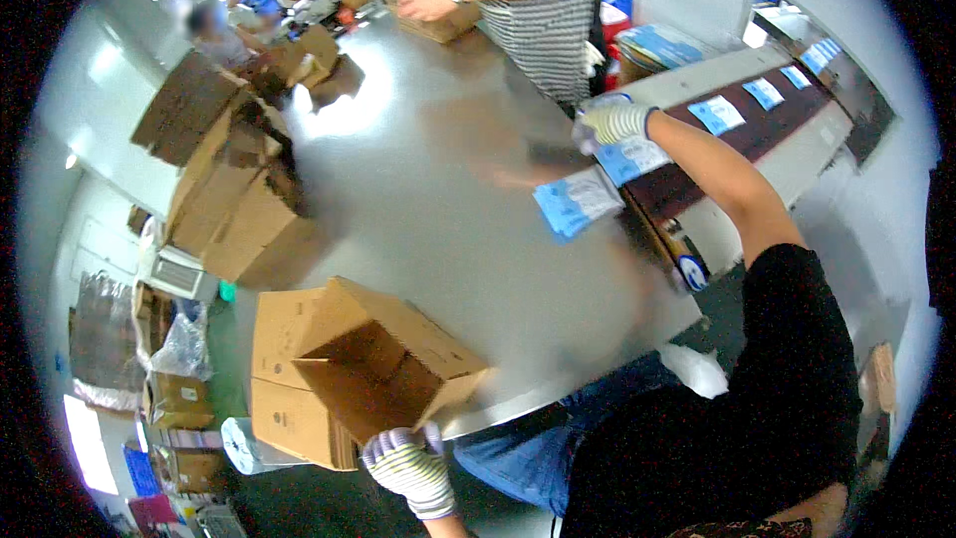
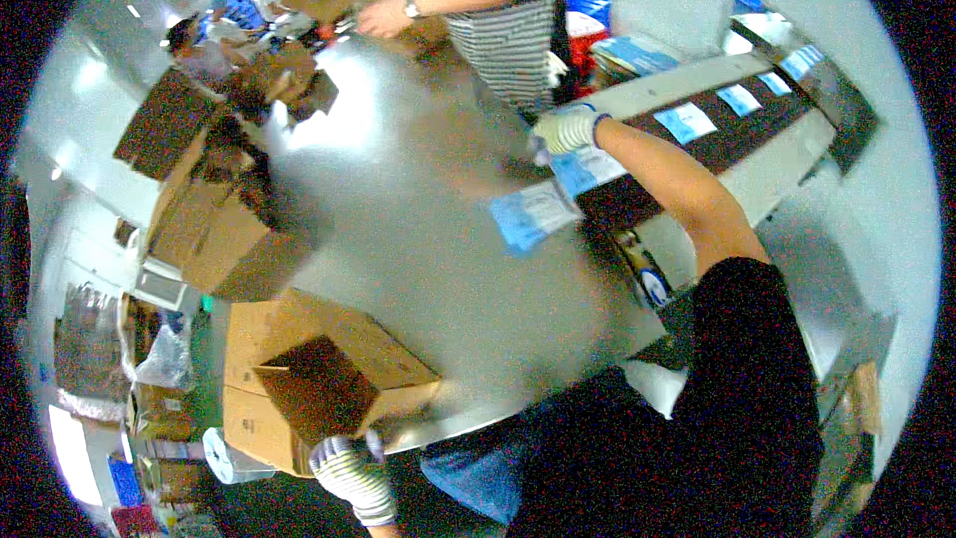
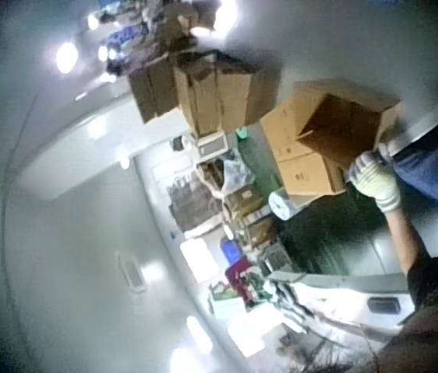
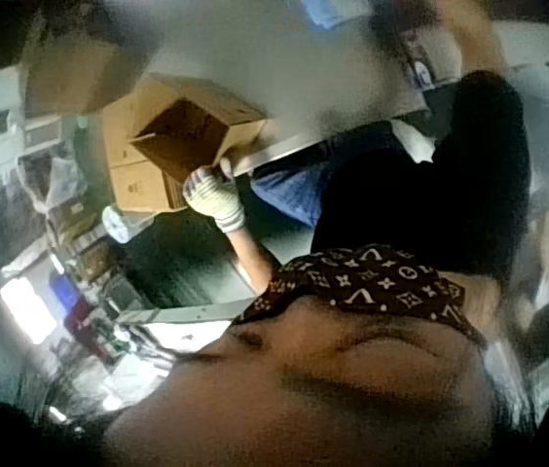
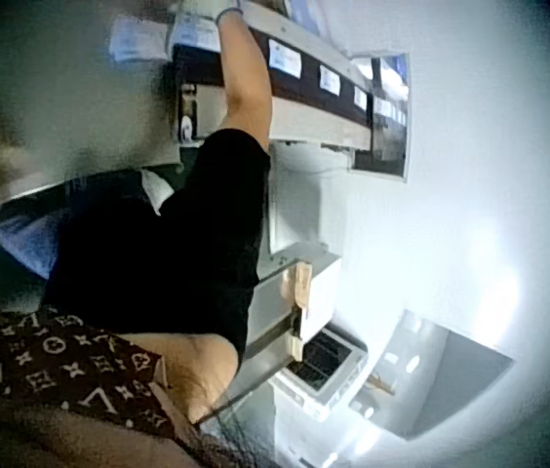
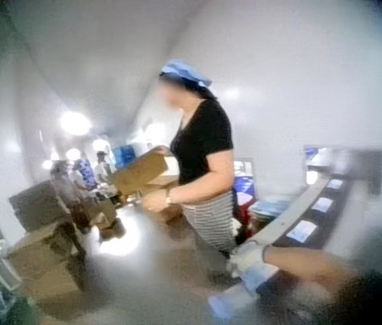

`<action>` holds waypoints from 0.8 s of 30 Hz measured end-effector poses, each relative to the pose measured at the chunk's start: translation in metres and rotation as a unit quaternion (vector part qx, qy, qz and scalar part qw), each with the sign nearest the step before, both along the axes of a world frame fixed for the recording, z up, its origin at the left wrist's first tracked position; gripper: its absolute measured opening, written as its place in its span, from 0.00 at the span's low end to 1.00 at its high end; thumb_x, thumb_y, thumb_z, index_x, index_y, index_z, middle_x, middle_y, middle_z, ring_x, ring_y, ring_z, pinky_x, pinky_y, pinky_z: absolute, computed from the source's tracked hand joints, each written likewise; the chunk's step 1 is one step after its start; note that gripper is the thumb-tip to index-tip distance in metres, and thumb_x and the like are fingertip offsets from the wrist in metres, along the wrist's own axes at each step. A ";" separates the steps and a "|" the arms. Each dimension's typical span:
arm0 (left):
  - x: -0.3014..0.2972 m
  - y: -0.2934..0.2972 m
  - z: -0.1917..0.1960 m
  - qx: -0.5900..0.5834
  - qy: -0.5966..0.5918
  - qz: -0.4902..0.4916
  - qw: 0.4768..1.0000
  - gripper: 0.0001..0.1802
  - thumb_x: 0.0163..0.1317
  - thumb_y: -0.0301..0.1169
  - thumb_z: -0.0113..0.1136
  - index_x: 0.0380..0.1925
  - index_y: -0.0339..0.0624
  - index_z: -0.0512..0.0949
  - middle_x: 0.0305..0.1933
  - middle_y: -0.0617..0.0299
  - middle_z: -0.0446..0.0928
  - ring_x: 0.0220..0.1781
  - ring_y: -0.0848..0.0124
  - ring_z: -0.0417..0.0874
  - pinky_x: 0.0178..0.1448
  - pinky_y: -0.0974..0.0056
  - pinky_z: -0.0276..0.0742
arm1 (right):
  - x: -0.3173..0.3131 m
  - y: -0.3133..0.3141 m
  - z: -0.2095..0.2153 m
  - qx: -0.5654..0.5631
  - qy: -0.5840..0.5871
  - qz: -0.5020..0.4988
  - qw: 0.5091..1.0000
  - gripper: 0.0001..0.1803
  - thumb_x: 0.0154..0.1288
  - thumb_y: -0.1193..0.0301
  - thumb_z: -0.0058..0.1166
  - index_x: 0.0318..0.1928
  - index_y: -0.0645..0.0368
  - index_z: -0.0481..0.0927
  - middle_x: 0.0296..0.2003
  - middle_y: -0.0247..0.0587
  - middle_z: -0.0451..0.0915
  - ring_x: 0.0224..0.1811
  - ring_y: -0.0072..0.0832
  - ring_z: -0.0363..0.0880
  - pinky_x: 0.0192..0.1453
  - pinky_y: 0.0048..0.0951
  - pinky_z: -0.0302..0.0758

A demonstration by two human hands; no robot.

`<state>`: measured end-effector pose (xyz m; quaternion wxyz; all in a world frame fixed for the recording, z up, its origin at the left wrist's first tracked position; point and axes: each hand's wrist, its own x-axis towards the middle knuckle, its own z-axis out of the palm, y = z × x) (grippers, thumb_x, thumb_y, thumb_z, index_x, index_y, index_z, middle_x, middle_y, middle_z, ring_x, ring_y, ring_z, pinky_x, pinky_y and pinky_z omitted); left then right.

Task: The person packs small blue pouches into cardboard boxes by hand, organizes the filled boxes on a metal worktable, and removes items from a black bag to continue the process.

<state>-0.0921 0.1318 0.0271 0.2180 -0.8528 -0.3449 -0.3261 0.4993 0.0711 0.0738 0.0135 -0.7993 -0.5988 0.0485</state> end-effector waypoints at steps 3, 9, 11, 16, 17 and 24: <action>0.006 -0.018 -0.021 -0.031 0.024 -0.044 0.998 0.21 0.54 0.50 0.61 0.21 0.47 0.66 0.21 0.59 0.67 0.28 0.58 0.71 0.45 0.53 0.69 | -0.013 -0.049 -0.019 -0.191 0.002 0.018 0.981 0.28 0.56 0.54 0.58 0.57 0.46 0.75 0.52 0.45 0.79 0.56 0.41 0.76 0.57 0.42 0.72; 0.025 -0.034 -0.033 -0.078 0.052 -0.107 0.990 0.22 0.52 0.51 0.62 0.21 0.49 0.65 0.21 0.62 0.66 0.27 0.62 0.71 0.43 0.56 0.69 | 0.009 -0.098 -0.118 -0.325 0.094 0.057 0.939 0.25 0.61 0.62 0.52 0.56 0.62 0.74 0.47 0.44 0.81 0.49 0.36 0.79 0.56 0.33 0.72; 0.030 -0.035 -0.032 -0.084 0.068 -0.109 0.988 0.22 0.53 0.52 0.62 0.21 0.49 0.64 0.21 0.62 0.65 0.27 0.62 0.71 0.43 0.56 0.69 | -0.014 -0.104 -0.109 -0.368 0.108 0.053 0.922 0.26 0.61 0.62 0.53 0.56 0.65 0.73 0.47 0.48 0.80 0.48 0.38 0.78 0.53 0.34 0.72; 0.044 -0.040 -0.028 -0.086 0.045 -0.141 0.985 0.22 0.54 0.51 0.62 0.21 0.50 0.64 0.20 0.62 0.65 0.26 0.62 0.71 0.43 0.56 0.69 | -0.095 -0.147 -0.115 -0.319 0.073 -0.026 0.944 0.37 0.52 0.43 0.58 0.55 0.57 0.74 0.49 0.50 0.77 0.49 0.41 0.78 0.52 0.44 0.73; 0.046 -0.041 -0.028 -0.093 0.048 -0.144 0.984 0.22 0.54 0.51 0.62 0.21 0.49 0.64 0.20 0.62 0.65 0.26 0.62 0.71 0.43 0.56 0.69 | -0.113 -0.165 -0.140 -0.230 -0.007 0.014 0.973 0.47 0.45 0.38 0.59 0.63 0.51 0.68 0.59 0.53 0.72 0.55 0.47 0.76 0.53 0.52 0.73; 0.055 -0.044 -0.026 -0.087 0.047 -0.154 0.983 0.21 0.54 0.49 0.63 0.21 0.49 0.65 0.20 0.62 0.66 0.27 0.61 0.72 0.43 0.56 0.69 | -0.213 -0.190 -0.152 -0.017 0.392 0.022 0.920 0.33 0.55 0.54 0.58 0.58 0.58 0.69 0.48 0.52 0.79 0.49 0.47 0.79 0.56 0.47 0.74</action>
